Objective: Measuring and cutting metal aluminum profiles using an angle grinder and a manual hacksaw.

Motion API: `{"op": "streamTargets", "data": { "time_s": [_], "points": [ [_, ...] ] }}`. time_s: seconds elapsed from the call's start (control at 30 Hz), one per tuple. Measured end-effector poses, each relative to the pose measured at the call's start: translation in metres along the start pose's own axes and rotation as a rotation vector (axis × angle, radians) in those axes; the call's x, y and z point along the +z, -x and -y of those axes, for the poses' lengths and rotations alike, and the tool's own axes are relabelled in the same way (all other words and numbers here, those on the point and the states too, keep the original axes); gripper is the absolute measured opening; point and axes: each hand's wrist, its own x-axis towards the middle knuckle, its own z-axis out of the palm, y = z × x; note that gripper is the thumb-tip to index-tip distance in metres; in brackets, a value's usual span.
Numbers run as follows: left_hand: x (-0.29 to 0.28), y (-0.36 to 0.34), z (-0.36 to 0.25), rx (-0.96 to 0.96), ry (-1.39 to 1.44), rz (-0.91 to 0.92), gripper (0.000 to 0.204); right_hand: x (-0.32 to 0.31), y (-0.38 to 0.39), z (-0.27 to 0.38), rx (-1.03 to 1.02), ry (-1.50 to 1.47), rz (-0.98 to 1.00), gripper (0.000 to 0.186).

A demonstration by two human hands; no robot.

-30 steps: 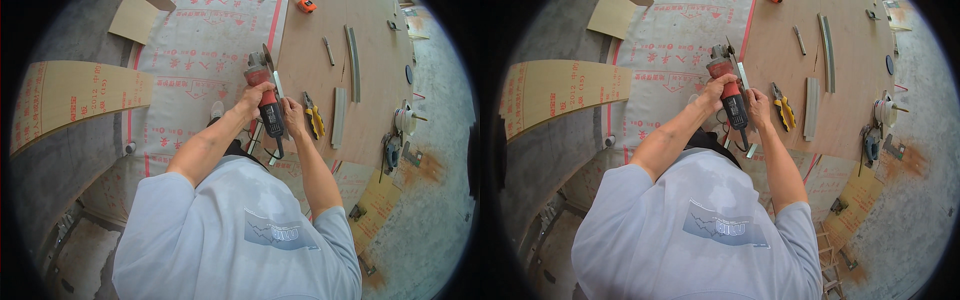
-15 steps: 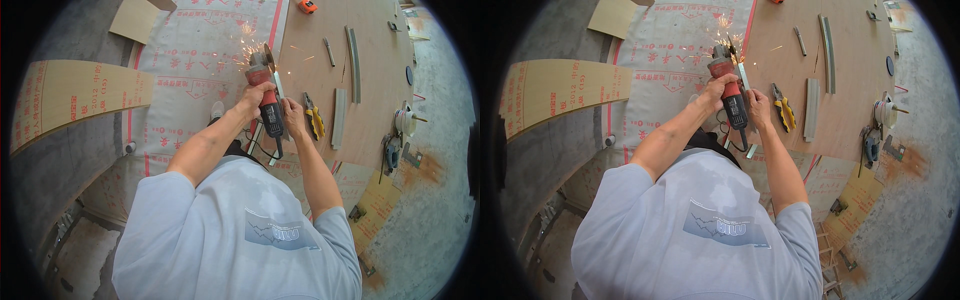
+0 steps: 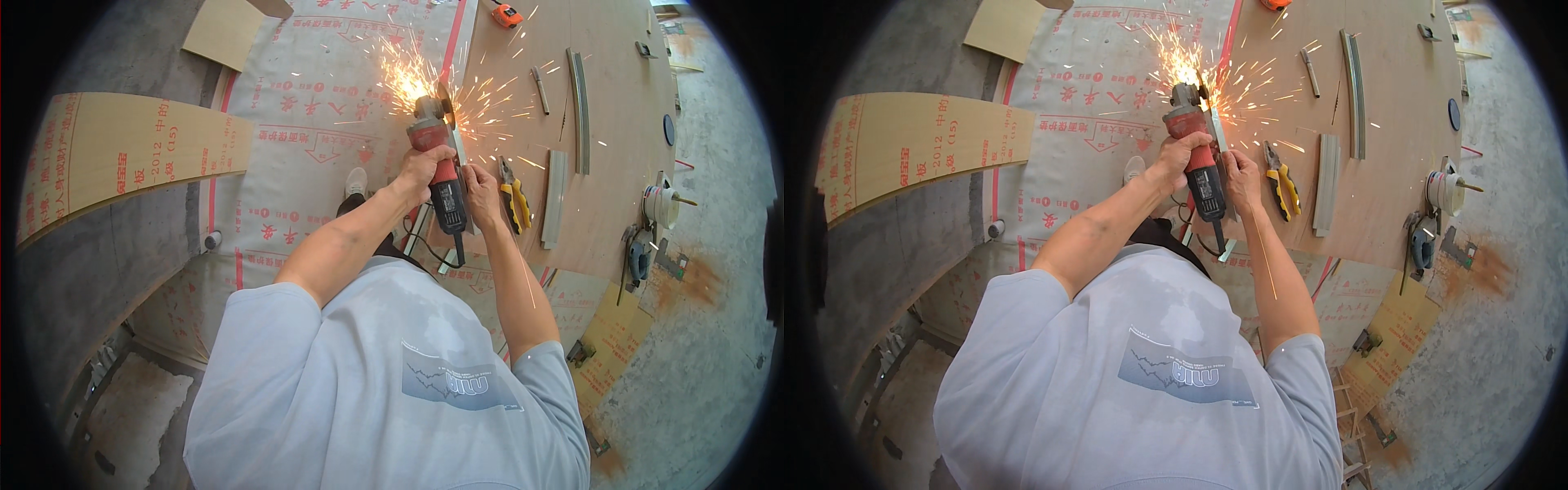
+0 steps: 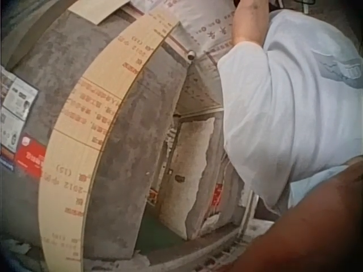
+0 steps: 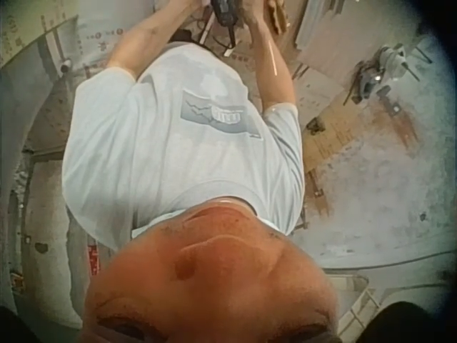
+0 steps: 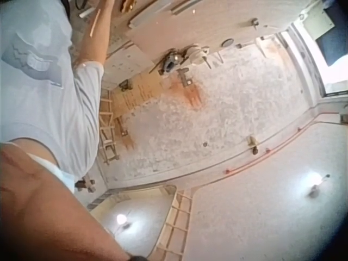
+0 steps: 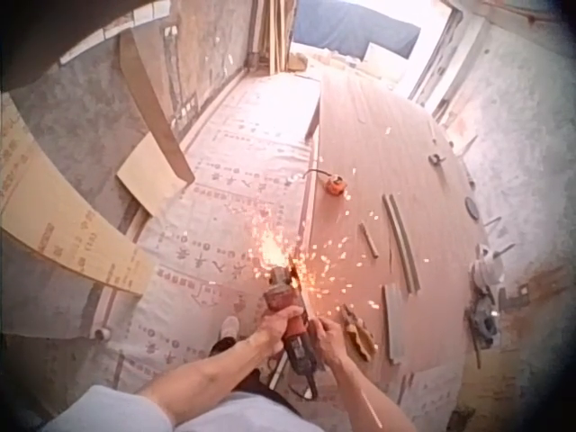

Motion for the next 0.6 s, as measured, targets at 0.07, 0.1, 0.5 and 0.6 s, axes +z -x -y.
{"op": "streamTargets", "data": {
  "time_s": [0.07, 0.1, 0.5, 0.6],
  "points": [
    [-0.003, 0.0, 0.001, -0.004, -0.026, -0.004, 0.019, 0.002, 0.002, 0.005, -0.041, 0.071, 0.002, 0.028],
    [-0.002, 0.001, 0.0, -0.005, -0.025, -0.002, 0.019, 0.002, 0.002, 0.004, -0.041, 0.072, 0.001, 0.028],
    [-0.001, 0.011, -0.016, -0.02, -0.037, 0.093, 0.02, -0.003, 0.002, -0.004, -0.021, 0.131, -0.039, 0.034],
    [-0.008, 0.009, -0.036, -0.06, -0.043, 0.103, 0.025, 0.001, 0.015, 0.017, -0.122, 0.302, -0.193, 0.044]
  ]
}}
